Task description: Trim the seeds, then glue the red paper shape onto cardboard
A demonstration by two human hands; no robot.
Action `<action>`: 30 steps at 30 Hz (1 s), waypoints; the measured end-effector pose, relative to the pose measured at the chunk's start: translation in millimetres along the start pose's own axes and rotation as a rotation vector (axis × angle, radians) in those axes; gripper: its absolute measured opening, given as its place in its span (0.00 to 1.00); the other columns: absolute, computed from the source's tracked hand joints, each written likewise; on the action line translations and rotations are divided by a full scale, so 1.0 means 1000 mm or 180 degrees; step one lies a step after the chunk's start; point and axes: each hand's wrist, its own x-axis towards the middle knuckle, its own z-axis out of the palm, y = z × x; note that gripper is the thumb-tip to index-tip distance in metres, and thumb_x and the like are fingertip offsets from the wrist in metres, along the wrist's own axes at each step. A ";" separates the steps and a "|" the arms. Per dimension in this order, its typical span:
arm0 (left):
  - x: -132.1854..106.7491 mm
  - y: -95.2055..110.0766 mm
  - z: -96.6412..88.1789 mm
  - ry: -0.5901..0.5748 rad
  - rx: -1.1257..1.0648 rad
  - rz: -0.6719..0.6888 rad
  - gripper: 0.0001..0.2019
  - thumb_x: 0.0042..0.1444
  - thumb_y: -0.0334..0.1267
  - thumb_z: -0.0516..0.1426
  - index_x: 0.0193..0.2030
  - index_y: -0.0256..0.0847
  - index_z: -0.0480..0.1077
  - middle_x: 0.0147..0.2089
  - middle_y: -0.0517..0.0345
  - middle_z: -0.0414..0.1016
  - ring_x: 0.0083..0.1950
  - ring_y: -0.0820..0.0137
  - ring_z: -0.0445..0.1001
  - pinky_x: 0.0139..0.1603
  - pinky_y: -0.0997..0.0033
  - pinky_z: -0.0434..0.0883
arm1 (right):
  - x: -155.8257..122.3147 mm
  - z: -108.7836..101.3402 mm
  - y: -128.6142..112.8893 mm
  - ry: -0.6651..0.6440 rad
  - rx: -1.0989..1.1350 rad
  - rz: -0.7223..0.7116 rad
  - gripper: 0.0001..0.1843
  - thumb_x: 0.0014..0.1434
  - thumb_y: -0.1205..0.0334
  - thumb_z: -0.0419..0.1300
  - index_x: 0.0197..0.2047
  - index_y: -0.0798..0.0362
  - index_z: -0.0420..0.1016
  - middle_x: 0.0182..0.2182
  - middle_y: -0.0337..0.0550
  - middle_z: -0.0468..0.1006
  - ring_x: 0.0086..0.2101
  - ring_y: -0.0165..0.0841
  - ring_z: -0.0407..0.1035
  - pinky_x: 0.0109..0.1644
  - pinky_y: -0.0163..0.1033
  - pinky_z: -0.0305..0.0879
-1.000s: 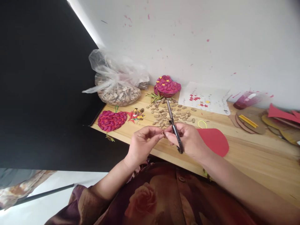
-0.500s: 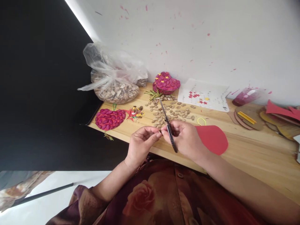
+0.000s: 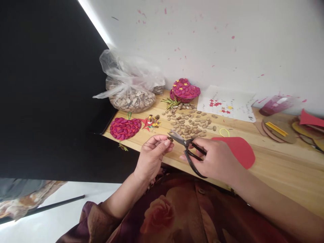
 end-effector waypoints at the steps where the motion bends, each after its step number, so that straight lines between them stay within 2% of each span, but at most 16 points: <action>1: 0.000 0.001 0.000 0.0013 -0.0067 0.0009 0.09 0.48 0.32 0.70 0.35 0.39 0.77 0.31 0.61 0.79 0.34 0.77 0.79 0.38 0.80 0.74 | -0.001 0.000 -0.001 -0.0011 -0.0130 -0.0037 0.17 0.50 0.46 0.67 0.30 0.48 0.69 0.22 0.33 0.73 0.22 0.28 0.63 0.28 0.35 0.56; 5: 0.000 0.000 -0.003 0.0034 -0.0170 0.0103 0.09 0.48 0.32 0.70 0.35 0.38 0.77 0.33 0.60 0.80 0.34 0.77 0.78 0.38 0.81 0.75 | -0.002 0.001 -0.006 -0.0048 -0.0501 -0.0101 0.20 0.53 0.40 0.63 0.29 0.48 0.68 0.22 0.35 0.74 0.23 0.30 0.65 0.28 0.37 0.53; 8: -0.002 -0.001 -0.007 0.0023 -0.0169 0.0109 0.08 0.48 0.31 0.70 0.34 0.38 0.77 0.33 0.60 0.80 0.34 0.77 0.79 0.38 0.80 0.75 | 0.001 0.002 -0.009 -0.0151 -0.0591 -0.0116 0.19 0.56 0.40 0.60 0.29 0.48 0.69 0.23 0.36 0.76 0.24 0.31 0.66 0.28 0.37 0.52; 16: -0.005 0.003 -0.011 0.0152 -0.0151 0.0072 0.11 0.44 0.32 0.72 0.32 0.37 0.77 0.31 0.60 0.80 0.32 0.76 0.79 0.37 0.78 0.77 | 0.005 0.005 -0.012 -0.0280 -0.0687 -0.0139 0.20 0.55 0.38 0.59 0.30 0.47 0.69 0.22 0.36 0.75 0.23 0.31 0.64 0.28 0.37 0.50; 30: -0.005 0.004 -0.017 0.0340 -0.0308 -0.0139 0.11 0.42 0.31 0.73 0.32 0.37 0.78 0.30 0.59 0.81 0.31 0.75 0.81 0.36 0.80 0.77 | 0.013 0.005 -0.018 -0.0551 -0.0702 -0.0043 0.22 0.57 0.36 0.57 0.29 0.47 0.70 0.23 0.38 0.76 0.24 0.32 0.66 0.29 0.37 0.51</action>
